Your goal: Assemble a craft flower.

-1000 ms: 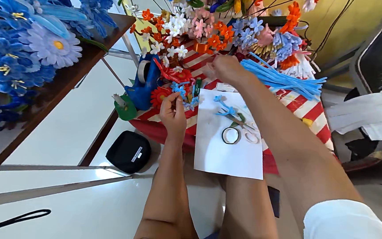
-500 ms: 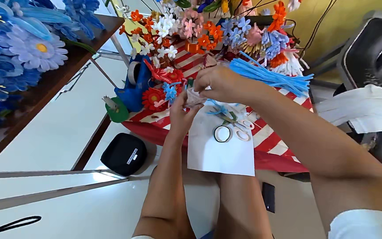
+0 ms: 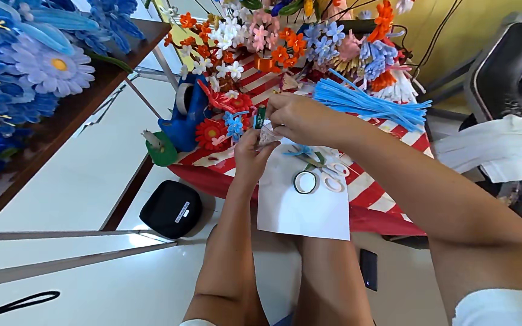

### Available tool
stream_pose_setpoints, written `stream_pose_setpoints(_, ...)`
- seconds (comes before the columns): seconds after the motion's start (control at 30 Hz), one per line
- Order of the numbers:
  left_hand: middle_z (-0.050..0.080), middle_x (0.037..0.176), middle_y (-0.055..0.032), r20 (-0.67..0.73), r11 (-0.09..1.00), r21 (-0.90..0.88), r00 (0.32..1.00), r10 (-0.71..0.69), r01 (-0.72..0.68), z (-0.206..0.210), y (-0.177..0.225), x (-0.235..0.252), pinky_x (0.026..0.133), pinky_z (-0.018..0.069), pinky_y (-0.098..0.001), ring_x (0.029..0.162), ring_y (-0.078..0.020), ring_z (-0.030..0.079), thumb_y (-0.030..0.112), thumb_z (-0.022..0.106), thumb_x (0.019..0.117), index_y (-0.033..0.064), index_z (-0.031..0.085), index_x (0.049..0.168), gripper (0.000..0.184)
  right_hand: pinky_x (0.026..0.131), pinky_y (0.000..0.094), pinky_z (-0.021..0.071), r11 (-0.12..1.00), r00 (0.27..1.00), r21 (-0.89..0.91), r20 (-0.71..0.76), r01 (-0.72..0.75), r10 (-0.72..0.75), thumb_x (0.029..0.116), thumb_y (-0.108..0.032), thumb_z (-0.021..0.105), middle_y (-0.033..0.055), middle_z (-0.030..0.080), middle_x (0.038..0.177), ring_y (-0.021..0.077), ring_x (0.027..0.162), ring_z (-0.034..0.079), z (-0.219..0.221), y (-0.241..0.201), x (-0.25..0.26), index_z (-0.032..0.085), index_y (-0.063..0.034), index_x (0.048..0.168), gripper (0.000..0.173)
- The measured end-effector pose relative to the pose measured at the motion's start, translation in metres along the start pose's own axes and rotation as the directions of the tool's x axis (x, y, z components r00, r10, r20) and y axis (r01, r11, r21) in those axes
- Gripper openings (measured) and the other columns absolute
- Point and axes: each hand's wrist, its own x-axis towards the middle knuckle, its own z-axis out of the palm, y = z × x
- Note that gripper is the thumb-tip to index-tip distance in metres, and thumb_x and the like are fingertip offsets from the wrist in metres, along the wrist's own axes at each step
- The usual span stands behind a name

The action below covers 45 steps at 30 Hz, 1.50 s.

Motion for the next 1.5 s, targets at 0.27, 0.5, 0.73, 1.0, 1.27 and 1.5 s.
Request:
stream_pose_setpoints(0.27,0.067,0.096,-0.0088,-0.006,1.0,0.029,1.0,-0.002,0.002,-0.001,0.001,0.0,0.082,0.0565,-0.0256,0.088,-0.0085,0.066,0.009,0.077,0.0874,-0.003,0.068,0.102,0.021,0.092,0.0484,0.0509,0.999,0.999,-0.025,-0.03,0.039,-0.04,0.0934,-0.006,0.069,0.0172,0.068,0.109,0.0342,0.105,0.063,-0.001,0.002,0.001,0.075,0.0005,0.086,0.012)
stream_pose_setpoints(0.5,0.068,0.099,-0.0111,0.022,0.999,0.021,0.999,-0.029,0.028,-0.001,0.001,0.0,0.085,0.0578,-0.0308,0.092,-0.012,0.067,0.008,0.077,0.0874,-0.004,0.068,0.107,0.025,0.089,0.049,0.0543,0.997,0.989,0.025,-0.126,0.075,-0.071,0.0923,-0.004,0.069,0.0216,0.065,0.109,0.0358,0.103,0.064,0.002,0.006,-0.001,0.073,0.0026,0.086,0.01)
stream_pose_setpoints(0.73,0.069,0.099,-0.0112,0.024,0.998,0.037,0.998,-0.051,0.05,0.0,0.0,-0.001,0.086,0.0574,-0.0306,0.092,-0.0118,0.068,0.009,0.077,0.0874,-0.0037,0.068,0.108,0.026,0.091,0.0458,0.0535,0.997,0.988,0.077,-0.157,0.001,0.011,0.0965,-0.001,0.063,0.0217,0.065,0.109,0.0338,0.103,0.065,-0.019,0.003,-0.008,0.07,0.0081,0.093,0.012)
stream_pose_setpoints(1.0,0.069,0.099,-0.0096,0.015,0.997,0.032,0.997,-0.072,0.071,0.001,0.0,0.0,0.084,0.0575,-0.0288,0.091,-0.01,0.068,0.01,0.078,0.0879,-0.0021,0.069,0.108,0.026,0.071,0.0224,0.0578,0.929,0.963,0.356,-0.196,-0.106,0.185,0.1018,-0.008,0.058,0.0103,0.065,0.103,0.0092,0.078,0.065,-0.046,0.006,-0.024,0.068,0.0014,0.1,0.014)
stream_pose_setpoints(1.27,0.069,0.099,-0.0095,0.0,0.992,-0.031,0.993,-0.121,0.121,0.002,0.001,-0.001,0.081,0.0582,-0.0298,0.089,-0.0108,0.068,0.009,0.077,0.0879,-0.0022,0.067,0.109,0.026,0.076,0.0256,0.0599,0.647,0.885,0.604,0.318,-0.465,0.339,0.1052,-0.009,0.056,0.0084,0.068,0.089,0.0095,0.079,0.069,-0.022,0.001,-0.009,0.065,0.0036,0.096,0.019)
stream_pose_setpoints(1.5,0.058,0.132,-0.02,-0.365,0.994,-0.014,0.925,-0.105,0.107,-0.003,0.001,0.001,0.099,0.0538,-0.0358,0.119,-0.0211,0.061,0.013,0.065,0.097,-0.007,0.051,0.139,0.048,0.078,0.0322,0.0572,0.679,0.828,0.518,0.112,-0.521,0.55,0.1054,-0.012,0.055,0.0108,0.065,0.09,0.0129,0.079,0.066,-0.019,0.033,0.013,0.065,0.0041,0.098,0.02)
